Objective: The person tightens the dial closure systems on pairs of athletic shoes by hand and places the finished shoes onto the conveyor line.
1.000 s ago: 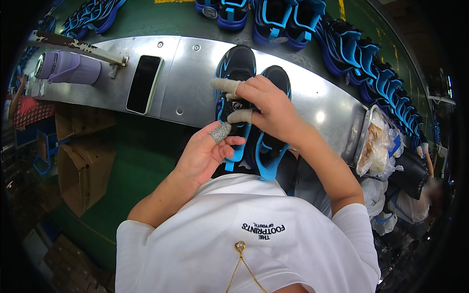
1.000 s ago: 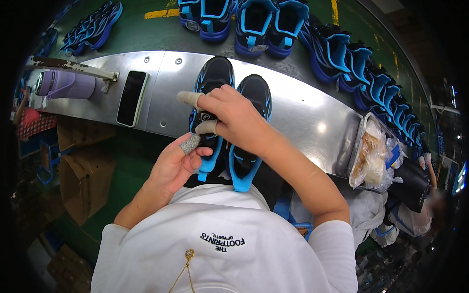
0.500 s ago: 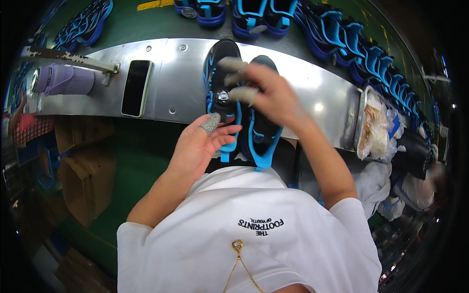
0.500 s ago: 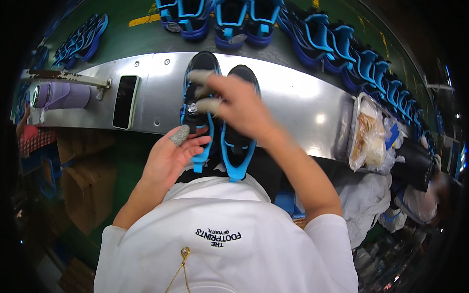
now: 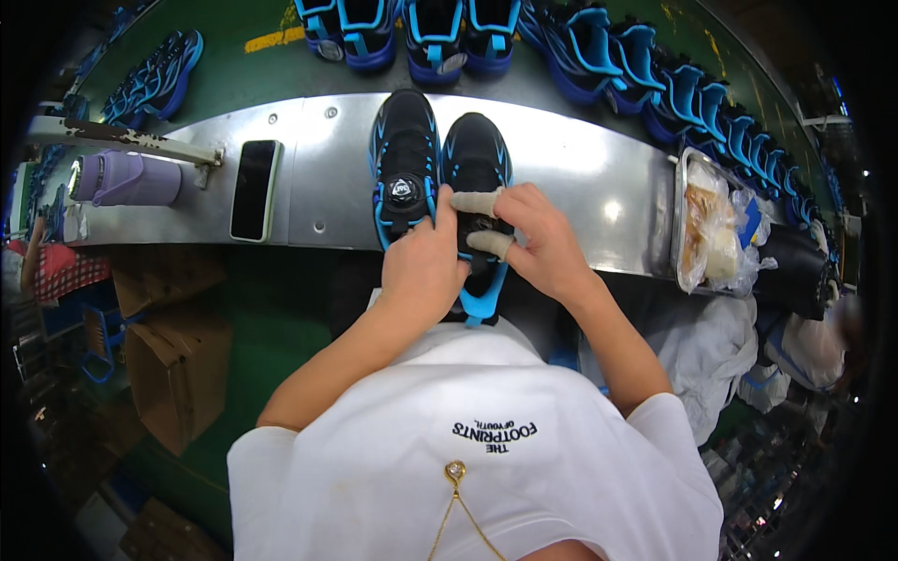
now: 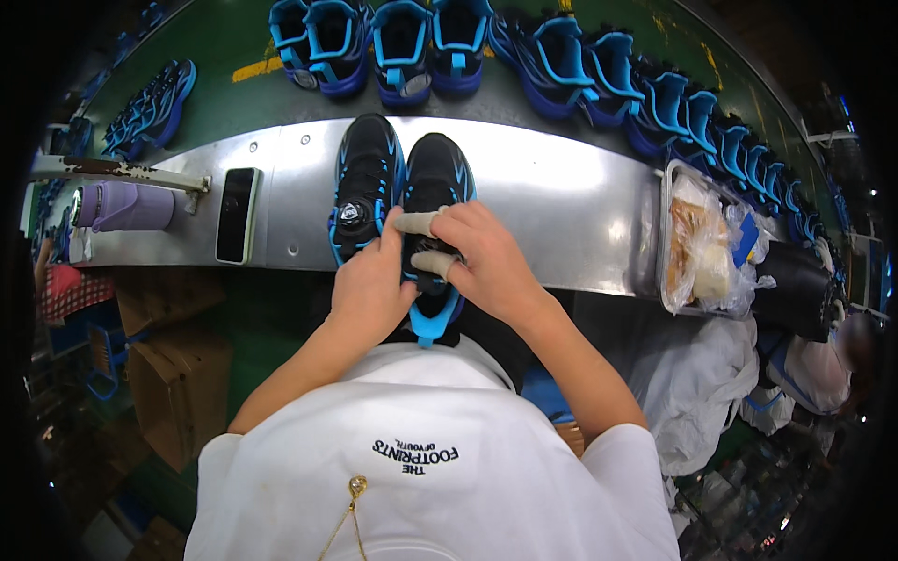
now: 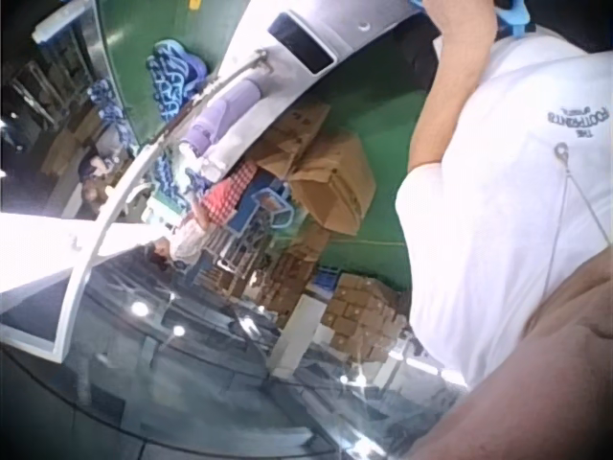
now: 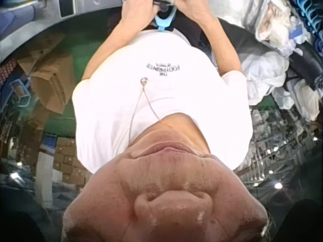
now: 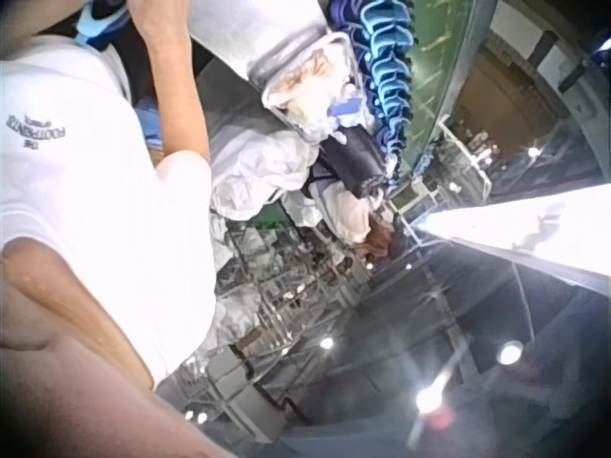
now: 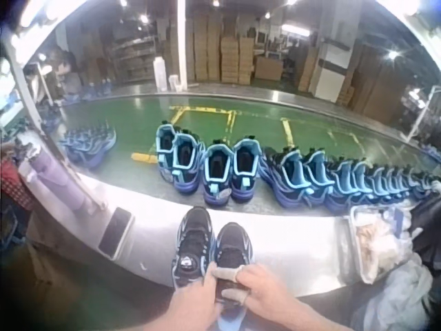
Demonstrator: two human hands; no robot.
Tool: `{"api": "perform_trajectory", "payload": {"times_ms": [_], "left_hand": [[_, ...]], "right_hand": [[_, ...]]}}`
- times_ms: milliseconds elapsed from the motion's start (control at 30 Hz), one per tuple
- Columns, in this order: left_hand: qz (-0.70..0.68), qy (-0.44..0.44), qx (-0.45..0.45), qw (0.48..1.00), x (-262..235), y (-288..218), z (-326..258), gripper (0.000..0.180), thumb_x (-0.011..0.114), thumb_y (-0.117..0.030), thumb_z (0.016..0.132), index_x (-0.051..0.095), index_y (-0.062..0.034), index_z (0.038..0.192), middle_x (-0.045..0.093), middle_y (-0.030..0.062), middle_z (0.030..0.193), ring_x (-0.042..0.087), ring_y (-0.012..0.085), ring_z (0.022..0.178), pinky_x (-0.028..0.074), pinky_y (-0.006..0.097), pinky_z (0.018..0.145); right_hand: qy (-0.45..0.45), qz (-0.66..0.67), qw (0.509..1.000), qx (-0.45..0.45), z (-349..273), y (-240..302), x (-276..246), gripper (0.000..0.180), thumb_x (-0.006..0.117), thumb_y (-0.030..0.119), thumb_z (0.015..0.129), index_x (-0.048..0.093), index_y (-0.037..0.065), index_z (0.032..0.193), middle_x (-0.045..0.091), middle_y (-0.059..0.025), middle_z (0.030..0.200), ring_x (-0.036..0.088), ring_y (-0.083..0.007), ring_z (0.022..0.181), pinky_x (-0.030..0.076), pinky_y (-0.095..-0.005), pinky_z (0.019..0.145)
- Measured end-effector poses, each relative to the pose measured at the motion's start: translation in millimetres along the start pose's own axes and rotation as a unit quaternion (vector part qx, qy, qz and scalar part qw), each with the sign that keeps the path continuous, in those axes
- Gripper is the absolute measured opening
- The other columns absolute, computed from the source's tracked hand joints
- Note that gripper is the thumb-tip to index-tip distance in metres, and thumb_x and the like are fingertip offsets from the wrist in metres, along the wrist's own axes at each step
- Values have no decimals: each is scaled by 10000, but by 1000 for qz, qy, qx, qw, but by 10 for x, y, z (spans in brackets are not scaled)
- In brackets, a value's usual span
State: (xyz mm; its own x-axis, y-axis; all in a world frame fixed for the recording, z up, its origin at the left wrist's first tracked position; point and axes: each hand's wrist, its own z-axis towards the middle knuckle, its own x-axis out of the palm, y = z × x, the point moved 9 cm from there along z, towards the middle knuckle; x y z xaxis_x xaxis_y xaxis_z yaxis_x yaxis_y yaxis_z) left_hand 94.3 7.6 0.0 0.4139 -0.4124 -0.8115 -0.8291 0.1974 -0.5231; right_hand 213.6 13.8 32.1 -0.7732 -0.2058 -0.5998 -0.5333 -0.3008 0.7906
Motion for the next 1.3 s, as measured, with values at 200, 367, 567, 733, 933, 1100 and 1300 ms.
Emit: {"api": "perform_trajectory", "payload": {"times_ms": [200, 367, 567, 733, 933, 1100, 1300], "left_hand": [[-48, -104, 44, 992, -979, 585, 72, 613, 619, 52, 731, 585, -154, 1307, 695, 209, 923, 682, 400, 883, 530, 413, 768], [39, -262, -29, 964, -2195, 1266, 197, 581, 634, -7, 764, 579, -192, 1311, 674, 234, 890, 666, 429, 837, 518, 464, 729], [149, -326, -83, 930, -3386, 2618, 1402, 568, 690, -168, 812, 550, -203, 1361, 683, 237, 1014, 650, 412, 972, 506, 462, 838], [138, -281, -26, 950, -3275, 3296, 2181, 558, 688, -221, 849, 549, -146, 1384, 668, 212, 1134, 639, 382, 1034, 497, 435, 931], [177, -297, 116, 931, -2577, 2039, 2577, 373, 650, -243, 872, 663, -65, 1199, 653, 195, 1189, 589, 396, 1081, 459, 444, 946], [81, -152, 4, 985, -1969, 1930, 2933, 685, 739, -454, 806, 575, 23, 1269, 654, 273, 1149, 612, 443, 1079, 487, 447, 935], [102, -160, -20, 982, -2054, 2317, 3158, 760, 760, -454, 772, 543, 45, 1302, 662, 274, 1138, 646, 406, 1057, 507, 426, 911]], "right_hand": [[-110, 180, 976, 63, 70, -370, -564, 379, 664, 85, 901, 642, 72, 1279, 633, -47, 1064, 586, -132, 850, 481, -264, 793], [-91, 148, 974, 143, 93, -825, -555, 365, 672, 136, 907, 648, 75, 1266, 650, -63, 1008, 601, -166, 895, 486, -286, 823], [-88, -140, 985, 52, 1064, -338, -649, 565, 768, 412, 807, 626, 183, 1303, 571, -203, 1290, 560, -363, 1099, 459, -435, 961], [-43, -305, 951, 8, 1984, -387, -438, 761, 767, 641, 707, 598, 260, 1344, 429, -319, 1438, 426, -483, 1302, 369, -524, 1076], [136, -429, 883, 131, 2480, -1080, 21, 734, 726, 734, 669, 704, 189, 1161, 668, -176, 968, 611, -341, 1014, 482, -415, 900], [94, -390, 907, 131, 2151, -1411, -303, 624, 760, 650, 669, 722, 184, 1083, 709, -93, 857, 695, -281, 860, 541, -379, 725], [60, -422, 895, 132, 1639, -1932, -1183, 794, 742, 738, 626, 673, 217, 1221, 711, -123, 856, 698, -317, 860, 544, -414, 704]]}}
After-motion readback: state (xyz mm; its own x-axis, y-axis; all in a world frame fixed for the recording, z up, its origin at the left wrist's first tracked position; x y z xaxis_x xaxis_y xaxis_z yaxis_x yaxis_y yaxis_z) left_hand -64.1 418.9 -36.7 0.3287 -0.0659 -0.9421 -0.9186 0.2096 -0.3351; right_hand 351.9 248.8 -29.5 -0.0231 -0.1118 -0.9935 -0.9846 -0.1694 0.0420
